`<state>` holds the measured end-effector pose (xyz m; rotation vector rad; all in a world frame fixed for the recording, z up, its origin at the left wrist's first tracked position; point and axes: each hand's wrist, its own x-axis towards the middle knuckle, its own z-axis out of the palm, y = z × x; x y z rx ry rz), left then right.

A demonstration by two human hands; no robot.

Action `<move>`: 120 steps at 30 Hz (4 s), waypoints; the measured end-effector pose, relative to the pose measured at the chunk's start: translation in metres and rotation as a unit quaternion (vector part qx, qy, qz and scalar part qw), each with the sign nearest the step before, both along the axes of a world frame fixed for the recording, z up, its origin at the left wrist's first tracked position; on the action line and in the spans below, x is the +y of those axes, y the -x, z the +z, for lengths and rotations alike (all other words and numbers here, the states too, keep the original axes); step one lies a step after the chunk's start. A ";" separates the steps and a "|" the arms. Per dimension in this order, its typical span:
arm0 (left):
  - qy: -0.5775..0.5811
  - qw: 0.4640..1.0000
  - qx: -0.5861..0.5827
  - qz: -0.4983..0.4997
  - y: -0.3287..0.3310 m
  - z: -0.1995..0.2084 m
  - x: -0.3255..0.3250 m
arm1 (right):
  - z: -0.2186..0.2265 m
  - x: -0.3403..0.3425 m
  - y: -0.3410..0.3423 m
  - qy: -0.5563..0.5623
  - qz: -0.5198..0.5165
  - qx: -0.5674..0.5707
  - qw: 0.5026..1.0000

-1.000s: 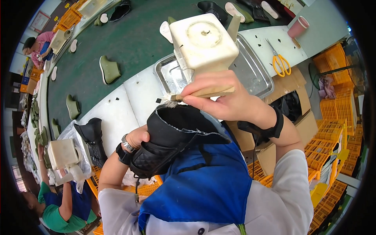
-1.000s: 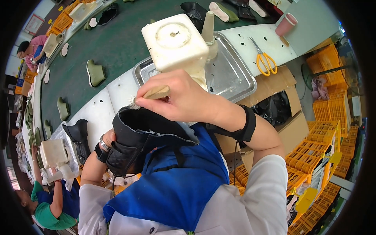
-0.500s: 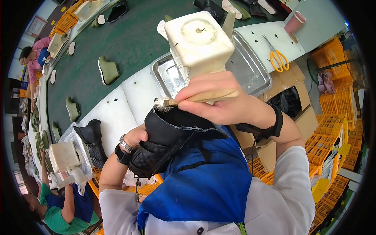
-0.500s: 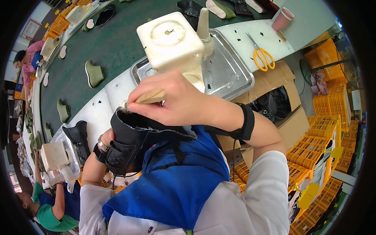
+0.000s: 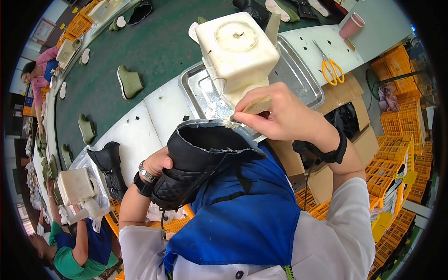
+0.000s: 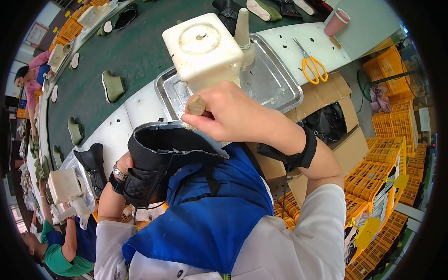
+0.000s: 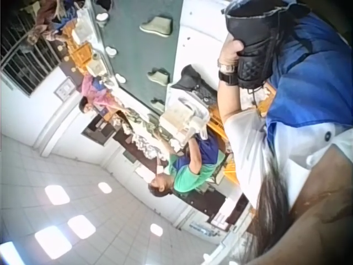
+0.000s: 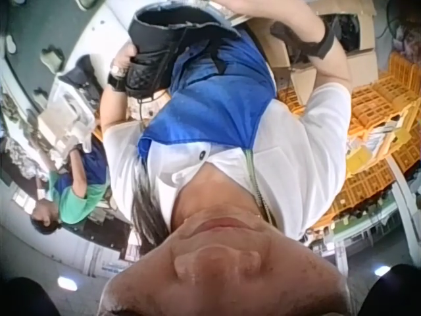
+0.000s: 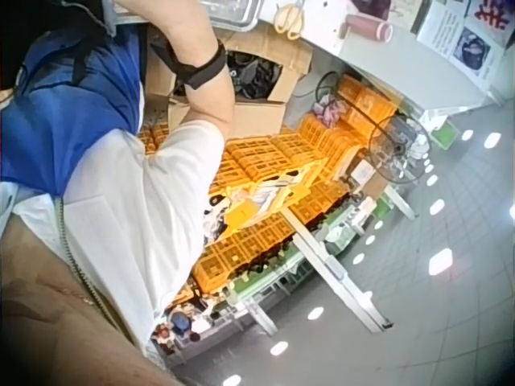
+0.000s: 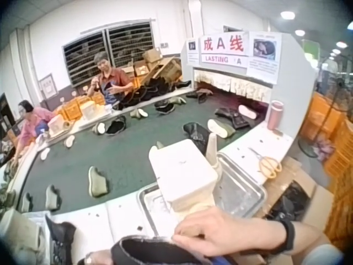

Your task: Trimming and applying adhesive to black leather boots at a manufacturing station.

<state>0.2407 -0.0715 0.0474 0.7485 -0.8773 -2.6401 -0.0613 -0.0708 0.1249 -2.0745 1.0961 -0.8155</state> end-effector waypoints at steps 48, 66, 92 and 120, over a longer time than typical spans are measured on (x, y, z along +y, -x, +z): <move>0.515 0.850 -0.104 -0.044 -0.013 0.040 -0.007 | -0.006 -0.016 -0.003 -0.041 -0.171 -0.385 0.906; 0.865 0.315 -0.352 0.171 -0.005 0.052 -0.053 | -0.026 0.028 0.036 -0.009 -0.309 -0.404 0.861; 0.660 0.513 -0.534 0.123 0.023 -0.038 -0.271 | -0.054 0.049 0.064 -0.046 -0.381 -0.401 0.832; 0.489 0.417 -0.680 0.353 -0.215 -0.062 0.026 | -0.054 0.038 0.035 -0.058 -0.347 -0.373 0.858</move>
